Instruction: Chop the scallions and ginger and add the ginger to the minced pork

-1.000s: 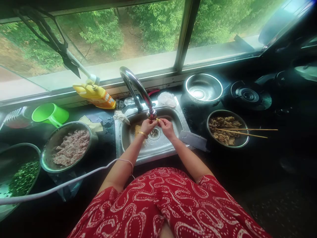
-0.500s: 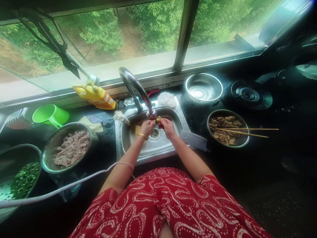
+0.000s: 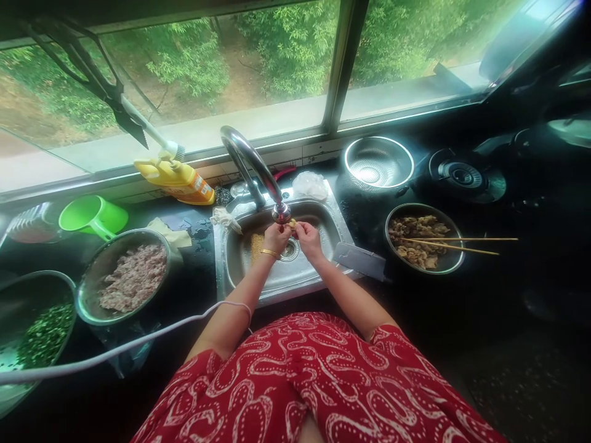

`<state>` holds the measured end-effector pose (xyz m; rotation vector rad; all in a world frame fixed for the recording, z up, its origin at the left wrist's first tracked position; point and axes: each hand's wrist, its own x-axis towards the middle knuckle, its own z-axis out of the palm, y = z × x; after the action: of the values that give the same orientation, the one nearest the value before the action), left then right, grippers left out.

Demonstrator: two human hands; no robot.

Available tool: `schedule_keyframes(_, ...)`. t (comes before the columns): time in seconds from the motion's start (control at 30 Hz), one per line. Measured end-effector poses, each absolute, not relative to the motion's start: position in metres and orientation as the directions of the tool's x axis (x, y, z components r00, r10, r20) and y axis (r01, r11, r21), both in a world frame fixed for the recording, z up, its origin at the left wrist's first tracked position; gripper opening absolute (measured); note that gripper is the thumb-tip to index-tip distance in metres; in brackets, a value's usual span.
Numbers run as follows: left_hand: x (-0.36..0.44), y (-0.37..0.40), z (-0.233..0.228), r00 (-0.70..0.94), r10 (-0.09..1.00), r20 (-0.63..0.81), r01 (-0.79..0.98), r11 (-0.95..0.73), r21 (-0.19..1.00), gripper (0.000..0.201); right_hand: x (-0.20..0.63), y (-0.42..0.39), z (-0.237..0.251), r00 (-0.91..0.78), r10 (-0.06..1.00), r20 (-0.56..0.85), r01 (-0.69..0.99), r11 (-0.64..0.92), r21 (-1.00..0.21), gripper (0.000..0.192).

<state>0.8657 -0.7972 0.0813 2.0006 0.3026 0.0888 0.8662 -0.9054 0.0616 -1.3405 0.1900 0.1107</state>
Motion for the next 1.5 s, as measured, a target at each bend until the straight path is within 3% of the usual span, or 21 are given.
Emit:
schedule_keyframes(0.17, 0.867, -0.794, 0.076, 0.963, 0.254, -0.093, 0.172, -0.311, 0.935, 0.016, 0.87, -0.905, 0.063, 0.948, 0.008, -0.319, -0.303, 0.343, -0.889, 0.029)
schedule_keyframes(0.33, 0.867, -0.793, 0.07, 0.968, 0.2, -0.153, 0.184, -0.146, 0.972, 0.022, 0.87, -0.902, 0.062, 0.96, -0.028, -0.28, -0.256, 0.32, -0.912, 0.029)
schedule_keyframes(0.67, 0.864, -0.795, 0.085, 0.98, 0.135, -0.143, 0.174, -0.25, 0.952, 0.019, 0.865, -0.903, 0.061, 0.98, -0.057, -0.192, -0.173, 0.246, -0.954, 0.031)
schedule_keyframes(1.0, 0.865, -0.796, 0.084, 0.977, 0.184, -0.109, 0.174, -0.386, 0.906, 0.019, 0.864, -0.905, 0.067, 0.945, -0.007, -0.327, -0.302, 0.364, -0.881, 0.025)
schedule_keyframes(1.17, 0.87, -0.793, 0.079, 0.97, 0.197, -0.145, 0.204, -0.322, 0.924, 0.018, 0.864, -0.91, 0.077, 0.914, 0.062, -0.402, -0.381, 0.476, -0.792, 0.024)
schedule_keyframes(1.27, 0.871, -0.79, 0.076, 0.972, 0.185, -0.148, 0.199, -0.303, 0.932, 0.029, 0.865, -0.912, 0.079, 0.907, 0.074, -0.414, -0.39, 0.516, -0.762, 0.024)
schedule_keyframes(1.37, 0.869, -0.79, 0.078, 0.977, 0.151, -0.147, 0.19, -0.326, 0.926, 0.038, 0.867, -0.914, 0.078, 0.918, 0.045, -0.394, -0.361, 0.507, -0.783, 0.024)
schedule_keyframes(1.5, 0.867, -0.792, 0.083, 0.989, 0.099, -0.11, 0.135, -0.299, 0.945, 0.029, 0.867, -0.913, 0.073, 0.95, -0.021, -0.311, -0.275, 0.414, -0.868, 0.026)
